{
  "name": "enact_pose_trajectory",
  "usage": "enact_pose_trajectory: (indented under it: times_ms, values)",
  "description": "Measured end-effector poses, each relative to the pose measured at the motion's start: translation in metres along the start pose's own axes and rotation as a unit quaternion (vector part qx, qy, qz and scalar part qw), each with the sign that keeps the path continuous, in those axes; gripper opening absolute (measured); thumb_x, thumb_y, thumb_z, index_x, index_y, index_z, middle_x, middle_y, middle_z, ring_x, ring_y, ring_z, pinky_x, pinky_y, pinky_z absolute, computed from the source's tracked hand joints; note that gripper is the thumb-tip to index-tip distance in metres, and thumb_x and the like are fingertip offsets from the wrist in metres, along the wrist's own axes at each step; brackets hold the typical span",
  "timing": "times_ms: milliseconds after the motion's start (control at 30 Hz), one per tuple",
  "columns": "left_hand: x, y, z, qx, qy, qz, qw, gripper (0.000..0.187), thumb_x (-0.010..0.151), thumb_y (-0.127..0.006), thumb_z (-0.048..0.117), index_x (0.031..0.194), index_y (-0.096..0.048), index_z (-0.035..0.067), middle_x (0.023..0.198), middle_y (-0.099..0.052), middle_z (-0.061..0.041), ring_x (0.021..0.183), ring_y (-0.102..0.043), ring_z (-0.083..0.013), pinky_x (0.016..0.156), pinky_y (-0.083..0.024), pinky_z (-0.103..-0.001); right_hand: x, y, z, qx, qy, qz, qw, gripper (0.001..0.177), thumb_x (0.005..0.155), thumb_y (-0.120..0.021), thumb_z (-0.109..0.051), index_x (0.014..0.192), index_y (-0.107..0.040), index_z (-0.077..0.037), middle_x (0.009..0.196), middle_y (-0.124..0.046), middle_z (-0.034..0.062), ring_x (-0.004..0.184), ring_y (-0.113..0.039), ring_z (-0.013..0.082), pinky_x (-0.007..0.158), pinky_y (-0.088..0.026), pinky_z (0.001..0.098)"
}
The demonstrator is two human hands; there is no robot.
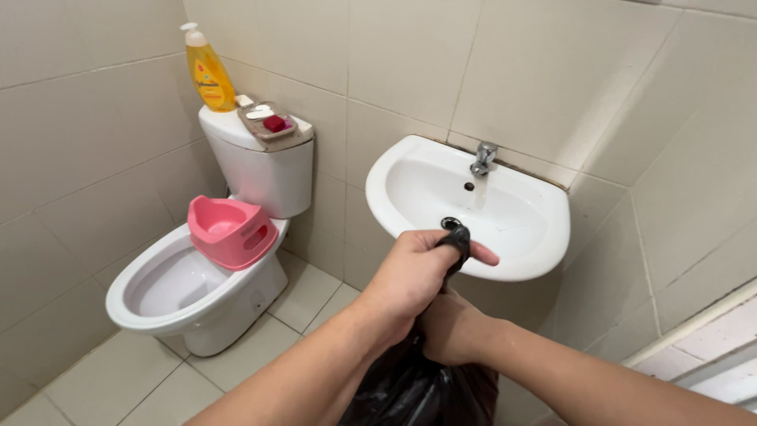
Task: The person ties a white plastic bag, places it into a black garbage bin, then ties the black garbage bag. The person then picks up a roll of tape and wraps it around the tied black bag.
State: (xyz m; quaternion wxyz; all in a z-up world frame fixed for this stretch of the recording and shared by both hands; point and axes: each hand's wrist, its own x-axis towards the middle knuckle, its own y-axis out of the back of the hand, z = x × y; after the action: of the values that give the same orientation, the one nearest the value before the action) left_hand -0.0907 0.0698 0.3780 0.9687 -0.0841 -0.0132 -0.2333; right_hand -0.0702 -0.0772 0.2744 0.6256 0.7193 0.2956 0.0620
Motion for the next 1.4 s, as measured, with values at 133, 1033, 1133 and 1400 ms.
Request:
enact_pose_trajectory:
  times_ms: [133,1033,1133,1400]
  values:
    - [-0.003,0.038,-0.002,0.207,-0.019,-0.002,0.978,0.027,0.096,-0.054,0.022,0.095,-0.079,0.010,0.075,-0.070,-0.002,0.071,-0.061,-0.0125,0.072,-0.052,-0.029,-0.034,0.007,0.008,0.230,0.050,0.049,0.971,0.040,0.074,-0.070,-0.005,0.114,-0.064,-0.007,0.120,-0.061,0.0125,0.116,-0.058,0.0275,0.104,-0.046,0.0404]
    - [0.088,-0.031,-0.052,0.351,-0.004,0.050,0.935,0.053,0.089,-0.050,0.039,0.140,-0.063,0.027,0.140,-0.048,-0.021,0.130,-0.041,-0.0426,0.114,-0.032,-0.048,-0.015,0.010,0.053,0.531,-0.106,0.417,0.730,0.021,0.091,-0.054,0.003,0.105,-0.069,0.003,0.094,-0.072,0.0073,0.083,-0.064,0.0168,0.072,-0.054,0.0353]
    - [0.101,-0.006,-0.060,0.230,-0.045,-0.049,0.971,0.072,0.080,-0.055,0.034,0.151,-0.042,0.026,0.138,-0.052,-0.024,0.128,-0.048,-0.0393,0.112,-0.039,-0.044,-0.004,0.014,0.060,0.564,-0.093,0.413,0.708,0.021,0.095,-0.053,0.000,0.109,-0.068,-0.002,0.097,-0.071,0.0050,0.086,-0.063,0.0157,0.076,-0.052,0.0322]
    - [0.069,0.065,-0.065,0.159,0.103,-0.170,0.967,0.096,0.084,-0.051,0.069,0.164,-0.020,0.026,0.165,-0.030,-0.008,0.148,-0.030,-0.0270,0.115,-0.029,-0.044,0.003,0.029,0.048,0.514,-0.024,0.415,0.751,0.015,0.098,-0.064,-0.008,0.112,-0.070,-0.005,0.101,-0.072,0.0015,0.095,-0.064,0.0125,0.086,-0.052,0.0265]
